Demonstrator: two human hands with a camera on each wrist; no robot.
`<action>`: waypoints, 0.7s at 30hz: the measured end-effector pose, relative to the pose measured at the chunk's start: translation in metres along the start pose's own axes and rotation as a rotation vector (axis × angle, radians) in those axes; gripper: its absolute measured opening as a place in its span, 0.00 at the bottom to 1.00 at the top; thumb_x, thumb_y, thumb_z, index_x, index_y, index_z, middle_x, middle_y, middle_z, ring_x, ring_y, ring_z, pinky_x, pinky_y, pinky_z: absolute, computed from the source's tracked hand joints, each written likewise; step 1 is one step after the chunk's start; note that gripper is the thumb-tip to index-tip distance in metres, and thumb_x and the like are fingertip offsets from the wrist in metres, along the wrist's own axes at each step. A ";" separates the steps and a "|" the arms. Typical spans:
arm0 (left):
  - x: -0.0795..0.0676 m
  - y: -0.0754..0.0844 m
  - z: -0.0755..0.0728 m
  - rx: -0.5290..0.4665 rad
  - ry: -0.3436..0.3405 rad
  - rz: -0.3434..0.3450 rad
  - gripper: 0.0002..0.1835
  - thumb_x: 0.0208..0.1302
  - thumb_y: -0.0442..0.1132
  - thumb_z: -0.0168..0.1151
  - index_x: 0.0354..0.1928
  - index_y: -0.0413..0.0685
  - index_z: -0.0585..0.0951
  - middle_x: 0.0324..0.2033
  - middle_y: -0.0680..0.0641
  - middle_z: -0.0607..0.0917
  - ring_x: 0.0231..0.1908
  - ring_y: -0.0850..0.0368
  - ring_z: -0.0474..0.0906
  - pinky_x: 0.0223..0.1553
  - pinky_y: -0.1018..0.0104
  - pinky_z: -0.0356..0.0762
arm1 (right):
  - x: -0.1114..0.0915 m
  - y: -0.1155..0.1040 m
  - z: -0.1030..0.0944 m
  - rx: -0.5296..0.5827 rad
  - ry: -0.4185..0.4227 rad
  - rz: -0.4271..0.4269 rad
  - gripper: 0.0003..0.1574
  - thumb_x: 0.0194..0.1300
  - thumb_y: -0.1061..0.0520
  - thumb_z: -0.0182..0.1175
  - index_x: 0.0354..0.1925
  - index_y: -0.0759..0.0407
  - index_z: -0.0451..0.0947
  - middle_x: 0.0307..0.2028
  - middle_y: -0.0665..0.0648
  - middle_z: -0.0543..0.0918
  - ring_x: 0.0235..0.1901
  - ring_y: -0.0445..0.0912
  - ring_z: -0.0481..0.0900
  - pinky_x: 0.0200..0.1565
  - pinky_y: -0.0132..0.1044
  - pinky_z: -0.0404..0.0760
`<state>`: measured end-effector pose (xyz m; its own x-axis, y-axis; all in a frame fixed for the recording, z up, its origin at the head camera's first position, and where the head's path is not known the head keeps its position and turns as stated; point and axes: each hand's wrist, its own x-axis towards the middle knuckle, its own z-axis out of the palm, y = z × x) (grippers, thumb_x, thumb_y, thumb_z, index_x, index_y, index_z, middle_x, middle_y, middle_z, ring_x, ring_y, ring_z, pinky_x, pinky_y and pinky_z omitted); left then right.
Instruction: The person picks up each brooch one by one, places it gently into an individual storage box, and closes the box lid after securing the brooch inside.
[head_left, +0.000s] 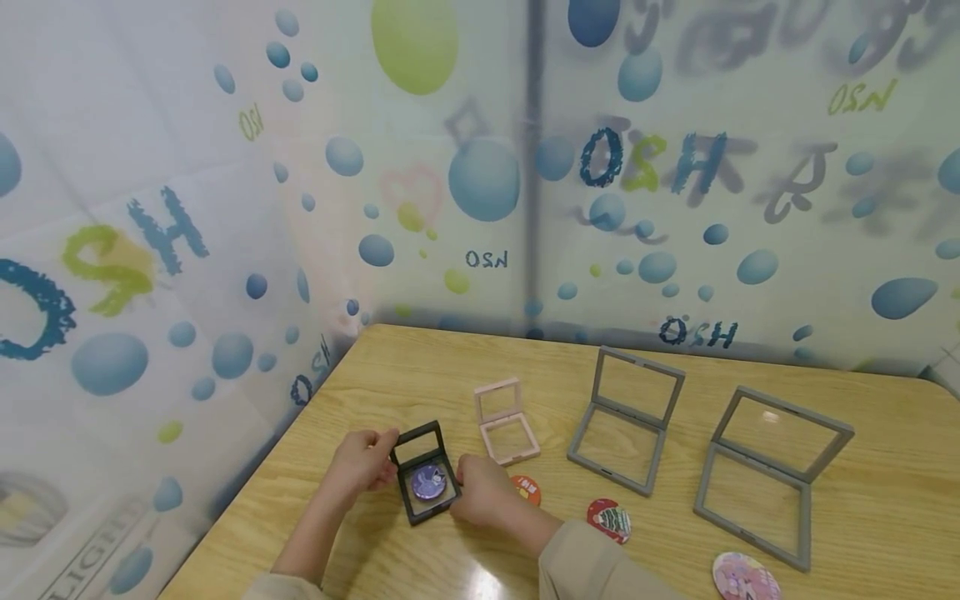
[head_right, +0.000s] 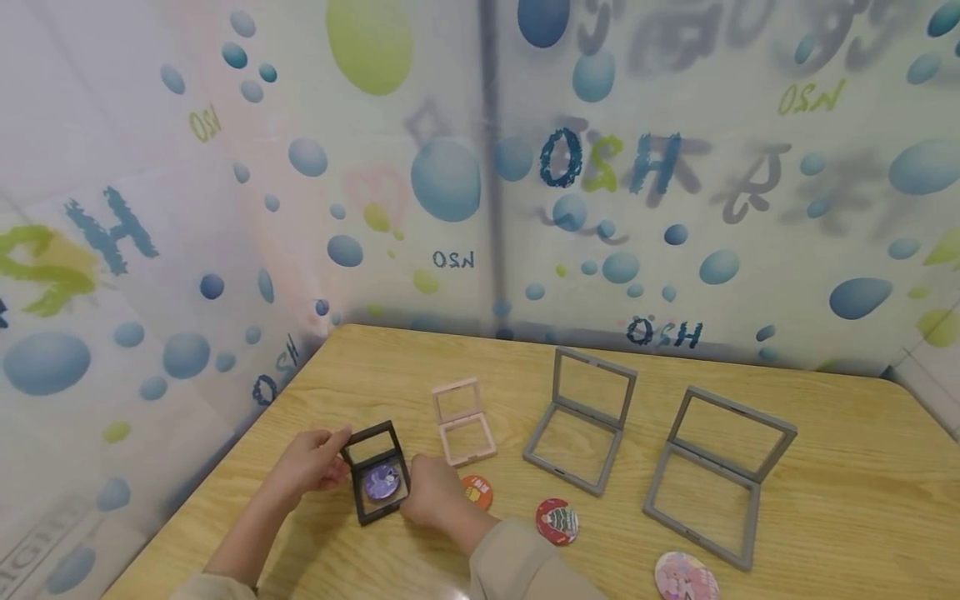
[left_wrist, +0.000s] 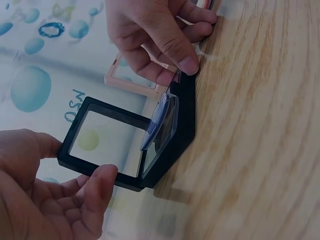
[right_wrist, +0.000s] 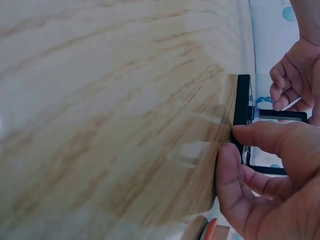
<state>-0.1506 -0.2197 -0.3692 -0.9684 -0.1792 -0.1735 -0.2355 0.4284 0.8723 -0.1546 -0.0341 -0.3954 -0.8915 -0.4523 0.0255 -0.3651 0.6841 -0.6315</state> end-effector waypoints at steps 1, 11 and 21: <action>-0.001 0.000 0.000 0.000 -0.002 0.001 0.20 0.66 0.44 0.47 0.38 0.26 0.73 0.15 0.44 0.78 0.16 0.57 0.76 0.20 0.66 0.76 | 0.000 0.000 0.000 0.002 0.001 0.000 0.16 0.32 0.66 0.63 0.22 0.59 0.66 0.18 0.50 0.67 0.20 0.43 0.64 0.21 0.32 0.64; -0.007 0.000 0.000 -0.032 -0.021 -0.006 0.16 0.64 0.41 0.50 0.33 0.30 0.72 0.16 0.44 0.78 0.17 0.56 0.75 0.20 0.66 0.74 | -0.001 0.000 0.000 0.011 0.012 -0.007 0.16 0.31 0.66 0.63 0.22 0.59 0.67 0.18 0.50 0.68 0.20 0.43 0.65 0.22 0.32 0.65; -0.017 -0.002 0.006 -0.078 -0.020 -0.048 0.13 0.61 0.39 0.56 0.33 0.32 0.72 0.16 0.44 0.77 0.17 0.58 0.75 0.22 0.64 0.77 | 0.000 0.001 -0.001 0.022 -0.021 0.002 0.17 0.34 0.65 0.65 0.25 0.61 0.68 0.20 0.52 0.71 0.21 0.43 0.67 0.23 0.32 0.67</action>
<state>-0.1346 -0.2128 -0.3708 -0.9578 -0.1797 -0.2241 -0.2751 0.3492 0.8957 -0.1555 -0.0331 -0.3953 -0.8863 -0.4631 0.0076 -0.3568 0.6724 -0.6485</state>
